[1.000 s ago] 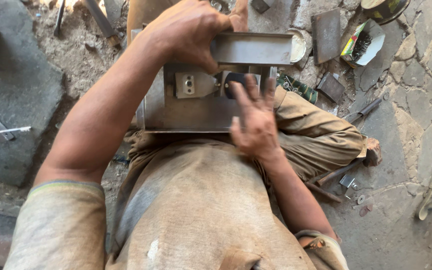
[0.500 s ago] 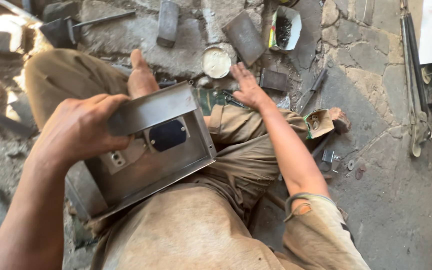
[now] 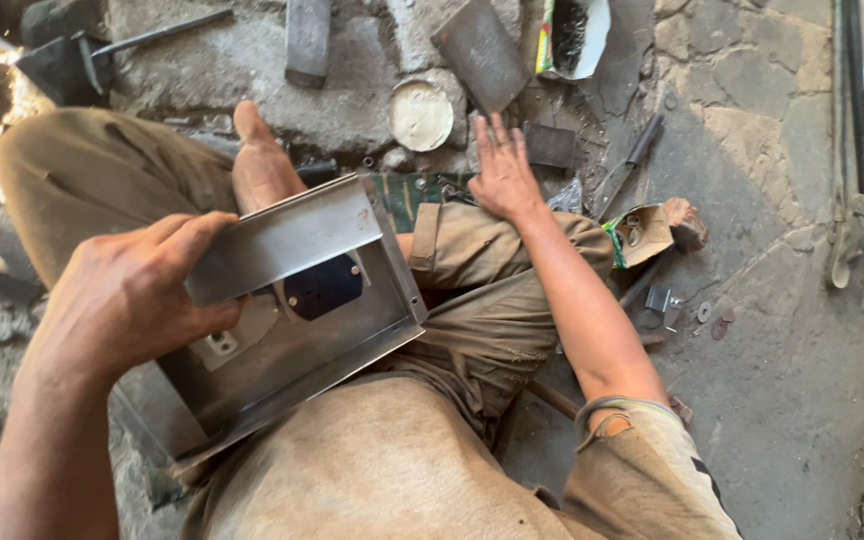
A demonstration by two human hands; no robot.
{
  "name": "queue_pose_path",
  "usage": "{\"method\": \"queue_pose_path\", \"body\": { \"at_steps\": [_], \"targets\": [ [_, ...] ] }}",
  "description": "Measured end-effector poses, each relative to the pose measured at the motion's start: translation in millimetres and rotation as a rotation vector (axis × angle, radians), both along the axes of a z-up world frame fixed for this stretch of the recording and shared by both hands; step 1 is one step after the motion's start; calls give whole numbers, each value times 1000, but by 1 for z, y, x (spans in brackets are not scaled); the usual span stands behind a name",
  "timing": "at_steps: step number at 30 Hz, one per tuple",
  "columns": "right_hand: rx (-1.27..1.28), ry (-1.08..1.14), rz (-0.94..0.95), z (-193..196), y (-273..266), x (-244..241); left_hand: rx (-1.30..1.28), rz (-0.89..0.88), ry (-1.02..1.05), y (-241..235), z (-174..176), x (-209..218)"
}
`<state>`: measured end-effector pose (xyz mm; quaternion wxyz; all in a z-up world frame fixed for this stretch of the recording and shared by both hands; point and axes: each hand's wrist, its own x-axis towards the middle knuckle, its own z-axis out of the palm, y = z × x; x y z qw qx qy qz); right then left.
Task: The person sits on the ground and uses a hammer and metal punch to shape and secure a metal bracket. They then fit the bracket into a rectangular metal box, hammering it into place and checking the alignment.
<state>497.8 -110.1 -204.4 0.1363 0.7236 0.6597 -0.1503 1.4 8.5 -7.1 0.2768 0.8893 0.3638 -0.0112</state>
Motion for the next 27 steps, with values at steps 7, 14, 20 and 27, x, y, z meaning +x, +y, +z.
{"method": "queue_pose_path", "body": {
  "at_steps": [7,14,20,27],
  "targets": [
    [370,511,-188,147,24,-59,87,-19,-144,-5,9,-5],
    [157,595,537,229,49,-180,7,33,30,-18,-1,-10],
    [119,647,408,229,55,-199,320,627,-308,-94,3,-51],
    [140,634,360,213,45,-190,-248,1004,-213,-157,-33,-83]
  ]
}}
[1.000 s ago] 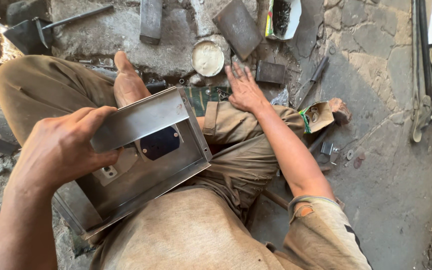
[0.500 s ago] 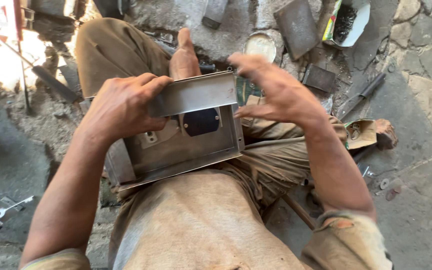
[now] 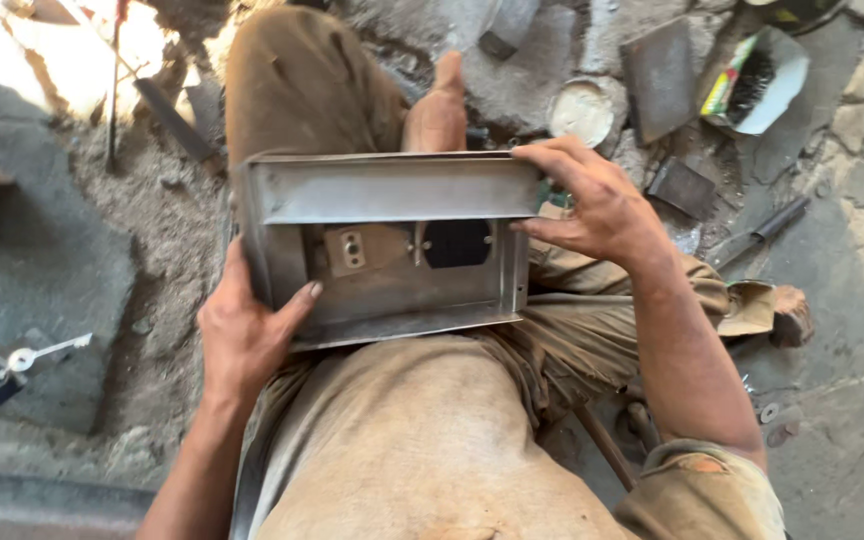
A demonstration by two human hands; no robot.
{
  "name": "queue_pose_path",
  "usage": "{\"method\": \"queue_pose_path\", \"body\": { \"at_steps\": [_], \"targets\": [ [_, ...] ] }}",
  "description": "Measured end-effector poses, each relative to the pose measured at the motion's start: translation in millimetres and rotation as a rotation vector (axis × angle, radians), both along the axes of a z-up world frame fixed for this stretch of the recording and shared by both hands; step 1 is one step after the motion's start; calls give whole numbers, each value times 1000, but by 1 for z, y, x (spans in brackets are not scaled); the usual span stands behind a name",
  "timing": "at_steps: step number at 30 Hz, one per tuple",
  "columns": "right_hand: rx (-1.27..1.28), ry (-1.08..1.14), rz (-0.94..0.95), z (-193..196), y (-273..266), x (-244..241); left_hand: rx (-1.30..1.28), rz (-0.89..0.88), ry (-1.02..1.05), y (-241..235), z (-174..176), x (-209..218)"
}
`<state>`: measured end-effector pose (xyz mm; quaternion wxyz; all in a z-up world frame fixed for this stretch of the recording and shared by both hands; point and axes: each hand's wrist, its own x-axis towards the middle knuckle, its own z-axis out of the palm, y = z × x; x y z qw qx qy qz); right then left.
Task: The person sits on the ground and uses a hammer and metal punch to shape and secure a metal bracket. They then fit the bracket into a rectangular metal box, hammering it into place and checking the alignment.
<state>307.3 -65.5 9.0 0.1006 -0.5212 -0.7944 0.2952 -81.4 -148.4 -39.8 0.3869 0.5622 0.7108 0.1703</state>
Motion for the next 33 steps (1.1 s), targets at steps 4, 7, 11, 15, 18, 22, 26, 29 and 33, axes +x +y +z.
{"method": "queue_pose_path", "body": {
  "at_steps": [4,7,11,15,18,22,26,29,33],
  "targets": [
    [110,2,3,-4,-9,-1,129,-115,25,15,-7,-9],
    [114,-24,-46,-8,-18,7,-36,-108,43,34,-5,-8],
    [66,-32,-109,-21,-26,12,31,-128,49,37,0,-3],
    [48,-20,-130,-27,-27,8,26,-81,-9,31,1,-2],
    [76,-30,-117,-28,-30,5,41,-72,-13,28,0,-1],
    [92,-11,-120,-32,-31,2,31,-59,-33,29,1,2],
    [40,-60,-134,-29,-31,-2,38,-62,-38,28,3,2],
    [8,-114,-120,-21,-30,-5,40,-61,-35,28,3,4],
    [103,-139,-78,-18,-28,-12,53,-76,-16,27,3,4]
  ]
}}
